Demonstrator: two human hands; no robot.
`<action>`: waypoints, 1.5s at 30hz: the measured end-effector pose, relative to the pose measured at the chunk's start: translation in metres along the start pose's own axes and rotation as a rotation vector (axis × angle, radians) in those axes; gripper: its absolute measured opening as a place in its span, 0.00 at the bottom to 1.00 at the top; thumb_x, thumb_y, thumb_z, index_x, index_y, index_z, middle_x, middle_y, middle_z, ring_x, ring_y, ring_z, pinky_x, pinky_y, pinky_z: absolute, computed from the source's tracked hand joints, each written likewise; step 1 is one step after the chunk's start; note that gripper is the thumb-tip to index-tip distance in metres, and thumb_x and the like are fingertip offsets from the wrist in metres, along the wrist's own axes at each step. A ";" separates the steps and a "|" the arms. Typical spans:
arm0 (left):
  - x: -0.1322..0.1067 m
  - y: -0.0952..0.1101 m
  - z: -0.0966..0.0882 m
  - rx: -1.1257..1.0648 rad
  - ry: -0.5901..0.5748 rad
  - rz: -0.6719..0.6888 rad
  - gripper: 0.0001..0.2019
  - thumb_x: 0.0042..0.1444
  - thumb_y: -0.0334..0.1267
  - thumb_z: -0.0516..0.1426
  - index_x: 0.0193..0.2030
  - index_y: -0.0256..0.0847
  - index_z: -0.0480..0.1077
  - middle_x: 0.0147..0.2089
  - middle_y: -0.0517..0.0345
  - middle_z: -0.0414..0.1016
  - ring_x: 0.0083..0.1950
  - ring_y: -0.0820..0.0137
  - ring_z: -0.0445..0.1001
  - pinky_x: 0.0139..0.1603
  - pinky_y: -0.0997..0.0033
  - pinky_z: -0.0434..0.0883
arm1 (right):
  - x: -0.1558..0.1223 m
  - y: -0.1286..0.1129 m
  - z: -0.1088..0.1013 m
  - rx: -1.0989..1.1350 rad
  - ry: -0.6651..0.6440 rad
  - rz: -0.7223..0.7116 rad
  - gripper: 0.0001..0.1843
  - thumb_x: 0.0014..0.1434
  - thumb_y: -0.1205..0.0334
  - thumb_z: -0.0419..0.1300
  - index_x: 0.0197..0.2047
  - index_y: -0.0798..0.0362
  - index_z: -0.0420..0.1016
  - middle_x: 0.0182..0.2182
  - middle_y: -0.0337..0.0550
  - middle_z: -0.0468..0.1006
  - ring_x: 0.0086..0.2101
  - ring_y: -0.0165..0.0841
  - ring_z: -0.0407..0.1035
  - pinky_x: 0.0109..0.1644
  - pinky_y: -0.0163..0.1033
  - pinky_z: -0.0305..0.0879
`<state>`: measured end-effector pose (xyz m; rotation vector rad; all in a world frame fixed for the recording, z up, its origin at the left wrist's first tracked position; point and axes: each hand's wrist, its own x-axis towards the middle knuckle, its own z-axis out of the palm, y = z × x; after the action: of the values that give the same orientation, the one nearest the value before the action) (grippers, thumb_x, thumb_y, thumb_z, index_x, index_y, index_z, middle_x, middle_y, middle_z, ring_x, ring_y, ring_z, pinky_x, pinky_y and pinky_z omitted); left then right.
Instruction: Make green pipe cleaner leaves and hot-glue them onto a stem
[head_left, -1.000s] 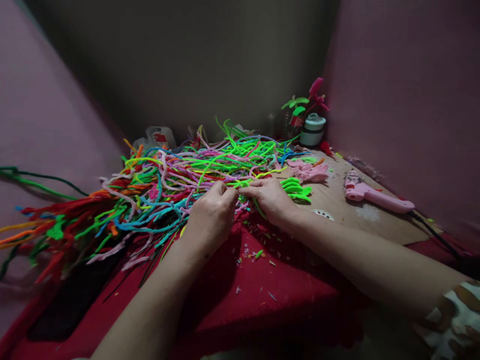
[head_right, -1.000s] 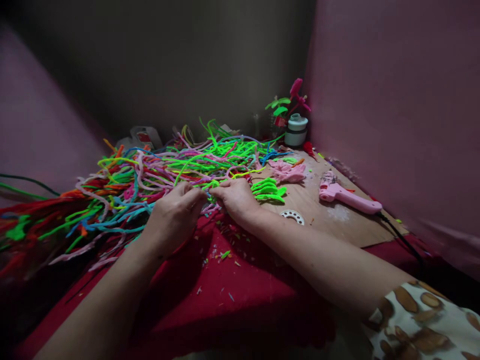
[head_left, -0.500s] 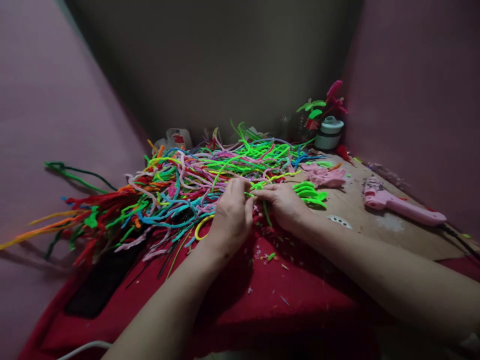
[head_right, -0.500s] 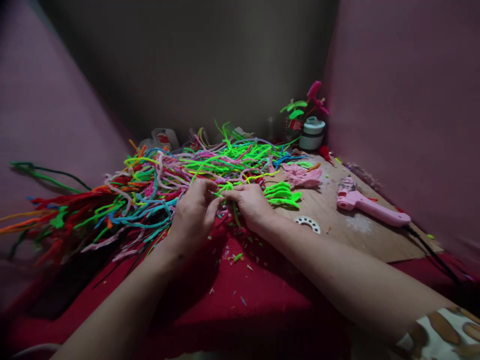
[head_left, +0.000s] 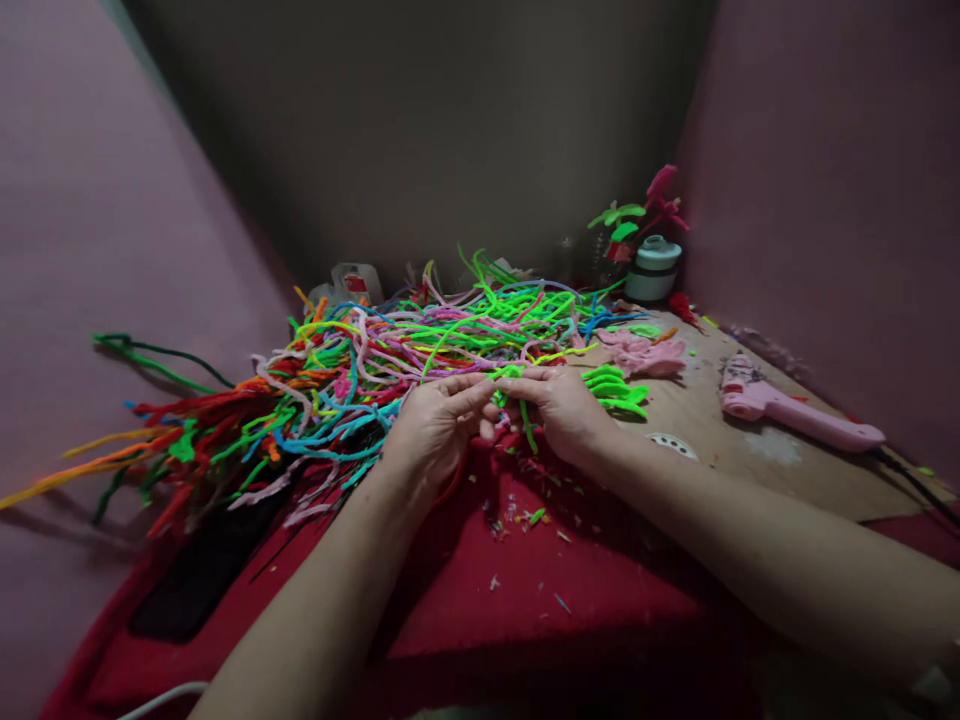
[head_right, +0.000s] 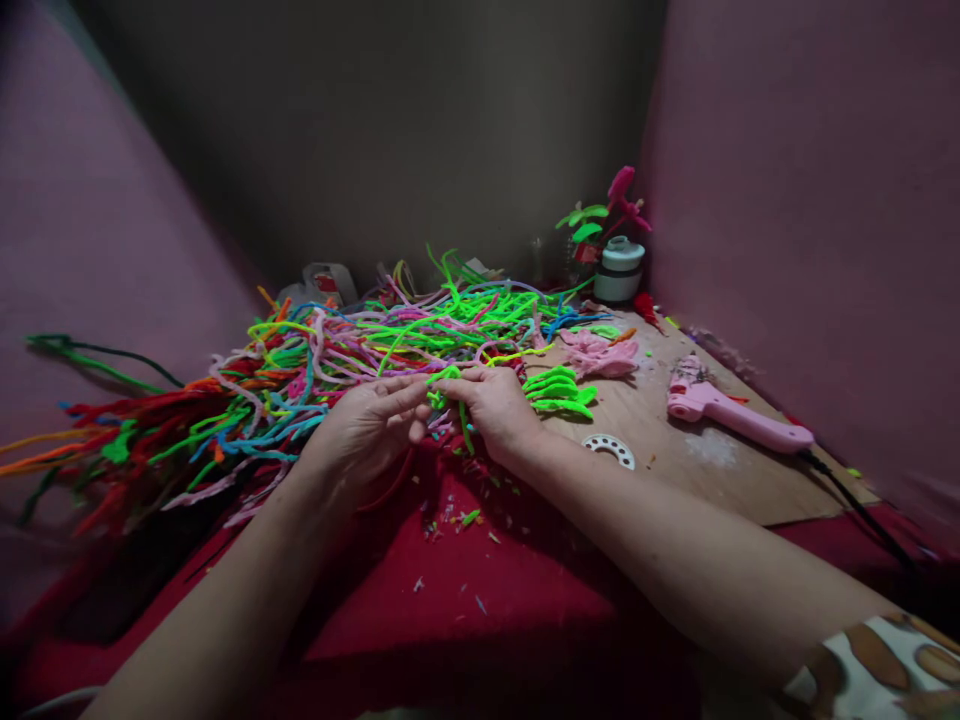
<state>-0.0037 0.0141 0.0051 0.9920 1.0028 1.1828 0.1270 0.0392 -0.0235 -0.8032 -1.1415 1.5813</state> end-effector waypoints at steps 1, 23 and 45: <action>-0.001 0.000 0.001 0.027 0.024 0.012 0.17 0.37 0.35 0.66 0.32 0.33 0.66 0.22 0.64 0.67 0.19 0.79 0.65 0.17 0.80 0.61 | -0.001 0.000 0.001 -0.018 0.000 -0.005 0.09 0.44 0.61 0.64 0.22 0.58 0.71 0.15 0.36 0.67 0.15 0.25 0.58 0.20 0.34 0.54; 0.003 -0.005 -0.007 0.664 -0.024 0.340 0.27 0.45 0.26 0.55 0.54 0.40 0.57 0.23 0.68 0.66 0.20 0.77 0.66 0.21 0.79 0.64 | 0.009 -0.004 -0.006 0.240 -0.076 0.114 0.03 0.44 0.69 0.62 0.22 0.59 0.71 0.16 0.37 0.68 0.16 0.24 0.59 0.16 0.30 0.52; -0.003 0.011 -0.018 0.758 -0.316 0.001 0.32 0.42 0.26 0.57 0.58 0.38 0.61 0.18 0.70 0.60 0.18 0.78 0.59 0.16 0.80 0.55 | 0.008 -0.008 -0.001 0.292 0.065 0.226 0.06 0.51 0.72 0.55 0.24 0.58 0.66 0.15 0.36 0.65 0.16 0.23 0.57 0.16 0.28 0.53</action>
<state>-0.0237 0.0136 0.0115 1.7087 1.2113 0.5989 0.1287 0.0473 -0.0165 -0.8016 -0.7689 1.8430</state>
